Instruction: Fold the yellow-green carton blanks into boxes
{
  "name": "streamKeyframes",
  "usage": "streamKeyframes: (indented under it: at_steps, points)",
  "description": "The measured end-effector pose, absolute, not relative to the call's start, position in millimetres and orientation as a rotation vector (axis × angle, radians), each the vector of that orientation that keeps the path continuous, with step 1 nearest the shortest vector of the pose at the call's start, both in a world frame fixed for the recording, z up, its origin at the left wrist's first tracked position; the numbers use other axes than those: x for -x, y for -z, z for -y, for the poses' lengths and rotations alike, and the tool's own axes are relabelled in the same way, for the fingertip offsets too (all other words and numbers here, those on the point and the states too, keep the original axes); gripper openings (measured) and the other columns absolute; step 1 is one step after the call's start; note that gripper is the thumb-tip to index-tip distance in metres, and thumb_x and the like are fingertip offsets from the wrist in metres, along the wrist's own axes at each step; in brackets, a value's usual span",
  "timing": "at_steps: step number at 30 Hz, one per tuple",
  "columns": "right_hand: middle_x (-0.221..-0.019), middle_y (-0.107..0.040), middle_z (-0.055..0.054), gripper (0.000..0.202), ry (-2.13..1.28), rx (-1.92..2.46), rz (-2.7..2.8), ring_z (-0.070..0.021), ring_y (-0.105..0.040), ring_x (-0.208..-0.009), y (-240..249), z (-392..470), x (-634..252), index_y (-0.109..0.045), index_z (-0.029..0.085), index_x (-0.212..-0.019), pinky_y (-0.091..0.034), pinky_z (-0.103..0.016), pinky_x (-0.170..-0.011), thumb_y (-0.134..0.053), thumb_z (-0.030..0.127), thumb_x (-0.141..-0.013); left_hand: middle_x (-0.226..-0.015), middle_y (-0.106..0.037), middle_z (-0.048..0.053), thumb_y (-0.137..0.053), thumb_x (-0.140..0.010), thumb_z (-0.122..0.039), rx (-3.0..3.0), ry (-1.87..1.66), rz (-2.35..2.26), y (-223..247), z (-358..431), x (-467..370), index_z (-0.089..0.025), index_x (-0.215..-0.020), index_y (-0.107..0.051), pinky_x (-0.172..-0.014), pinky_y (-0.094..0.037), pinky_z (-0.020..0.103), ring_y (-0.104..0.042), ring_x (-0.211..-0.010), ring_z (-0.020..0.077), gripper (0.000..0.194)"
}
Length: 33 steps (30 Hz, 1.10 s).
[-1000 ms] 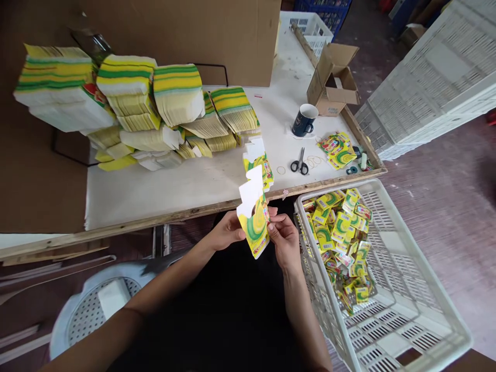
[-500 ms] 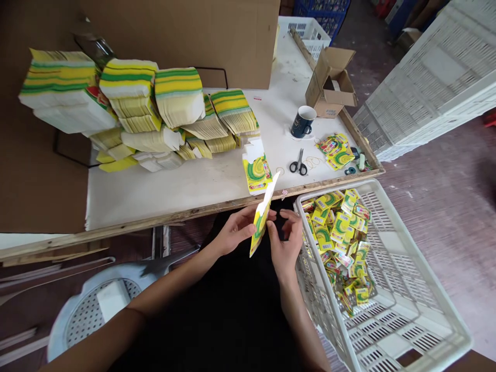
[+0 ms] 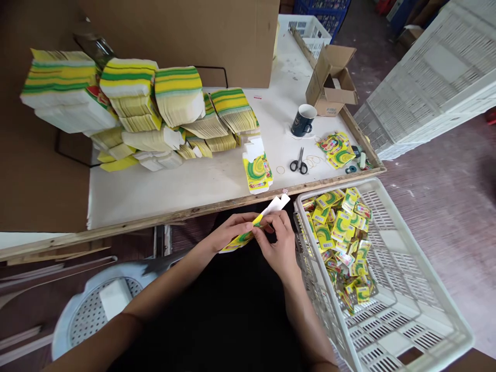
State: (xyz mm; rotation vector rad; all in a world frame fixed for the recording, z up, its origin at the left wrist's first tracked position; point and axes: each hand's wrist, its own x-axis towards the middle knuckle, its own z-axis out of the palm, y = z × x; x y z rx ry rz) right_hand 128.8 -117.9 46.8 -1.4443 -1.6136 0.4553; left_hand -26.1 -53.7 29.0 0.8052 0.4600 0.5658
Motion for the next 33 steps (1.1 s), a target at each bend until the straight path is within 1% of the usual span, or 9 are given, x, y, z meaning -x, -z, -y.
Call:
streamKeyframes:
  at_steps: [4, 7, 9, 14, 19, 23, 27, 30, 33]
  points:
    - [-0.101, -0.057, -0.007, 0.011, -0.51, 1.47, 1.648, -0.0221, -0.059, -0.093, -44.6, 119.3, -133.6, -0.067, 0.022, -0.099, -0.054, -0.035, -0.074, -0.062, 0.032, -0.096, -0.101, -0.076, 0.013, -0.082, -0.077, -0.054, -0.828, -0.599, -0.529, -27.3, 53.8, 25.8, -0.011, -0.112, -0.075, -0.074, -0.051, 0.026, -0.068, -0.079, 0.0158, 0.056]
    - [-0.13, -0.055, -0.013, 0.048, -0.395, 1.523, 1.469, -0.0262, -0.057, -0.108, -33.3, 120.9, -135.5, -0.058, 0.024, -0.134, -0.054, -0.041, -0.084, -0.069, 0.041, -0.091, -0.098, -0.076, 0.012, -0.078, -0.08, -0.056, -0.867, -0.608, -0.539, -24.8, 51.9, 24.7, -0.012, -0.115, -0.072, -0.073, -0.052, 0.026, -0.068, -0.077, 0.0155, 0.058]
    - [-0.139, -0.053, -0.015, 0.063, -0.464, 1.539, 1.307, -0.0251, -0.059, -0.103, -23.3, 121.6, -133.6, -0.049, 0.024, -0.145, -0.055, -0.041, -0.081, -0.069, 0.047, -0.09, -0.1, -0.076, 0.012, -0.074, -0.082, -0.06, -0.924, -0.652, -0.568, -24.0, 51.6, 23.2, -0.012, -0.12, -0.069, -0.075, -0.053, 0.028, -0.07, -0.08, 0.0174, 0.061]
    - [-0.093, -0.072, -0.007, 0.034, -0.922, 1.507, 1.109, -0.0205, -0.066, -0.079, -8.7, 121.6, -122.7, -0.066, 0.019, -0.11, -0.054, -0.034, -0.071, -0.062, 0.049, -0.095, -0.108, -0.076, 0.013, -0.057, -0.092, -0.064, -1.241, -0.842, -0.82, -23.1, 57.4, 17.0, -0.011, -0.118, -0.068, -0.082, -0.055, 0.03, -0.069, -0.091, 0.0214, 0.06]
    - [-0.074, -0.063, -0.002, 0.031, -0.674, 1.598, 1.024, -0.0162, -0.055, -0.067, -10.9, 118.0, -122.7, -0.066, 0.019, -0.082, -0.048, -0.03, -0.063, -0.067, 0.049, -0.091, -0.11, -0.074, 0.012, -0.053, -0.098, -0.052, -1.443, -0.852, -0.902, -17.0, 60.2, 14.7, -0.014, -0.126, -0.064, -0.081, -0.057, 0.032, -0.07, -0.089, 0.0207, 0.049]
    - [-0.086, -0.066, -0.003, 0.028, -0.65, 1.541, 1.019, -0.0169, -0.059, -0.073, -10.8, 116.3, -130.5, -0.067, 0.02, -0.105, -0.05, -0.03, -0.068, -0.065, 0.046, -0.094, -0.113, -0.071, 0.011, -0.063, -0.095, -0.043, -1.447, -0.872, -0.849, -14.9, 55.7, 19.9, -0.02, -0.146, -0.045, -0.08, -0.059, 0.032, -0.071, -0.089, 0.0196, 0.059]
    - [-0.102, -0.068, -0.004, 0.059, -0.695, 1.408, 1.038, -0.0161, -0.063, -0.074, -11.0, 119.3, -138.4, -0.044, 0.029, -0.145, -0.053, -0.03, -0.069, -0.069, 0.04, -0.093, -0.128, -0.066, 0.014, -0.059, -0.098, -0.039, -1.518, -0.766, -0.672, -18.8, 48.3, 27.6, -0.027, -0.155, -0.036, -0.083, -0.06, 0.034, -0.07, -0.099, 0.022, 0.062]
    - [-0.11, -0.068, -0.006, 0.055, -0.807, 1.358, 1.088, -0.0171, -0.066, -0.081, -14.8, 122.1, -144.7, -0.049, 0.03, -0.143, -0.055, -0.03, -0.073, -0.069, 0.039, -0.093, -0.141, -0.059, 0.015, -0.059, -0.098, -0.041, -1.508, -0.678, -0.605, -20.3, 44.3, 32.1, -0.031, -0.158, -0.033, -0.08, -0.06, 0.033, -0.068, -0.107, 0.0247, 0.066]
    - [-0.12, -0.067, -0.008, 0.05, -0.881, 1.328, 1.064, -0.0192, -0.068, -0.091, -19.3, 123.3, -149.2, -0.056, 0.028, -0.138, -0.057, -0.032, -0.078, -0.07, 0.041, -0.092, -0.121, -0.068, 0.012, -0.062, -0.096, -0.042, -1.427, -0.62, -0.58, -21.0, 43.6, 34.2, -0.029, -0.16, -0.031, -0.078, -0.058, 0.032, -0.068, -0.098, 0.0228, 0.072]
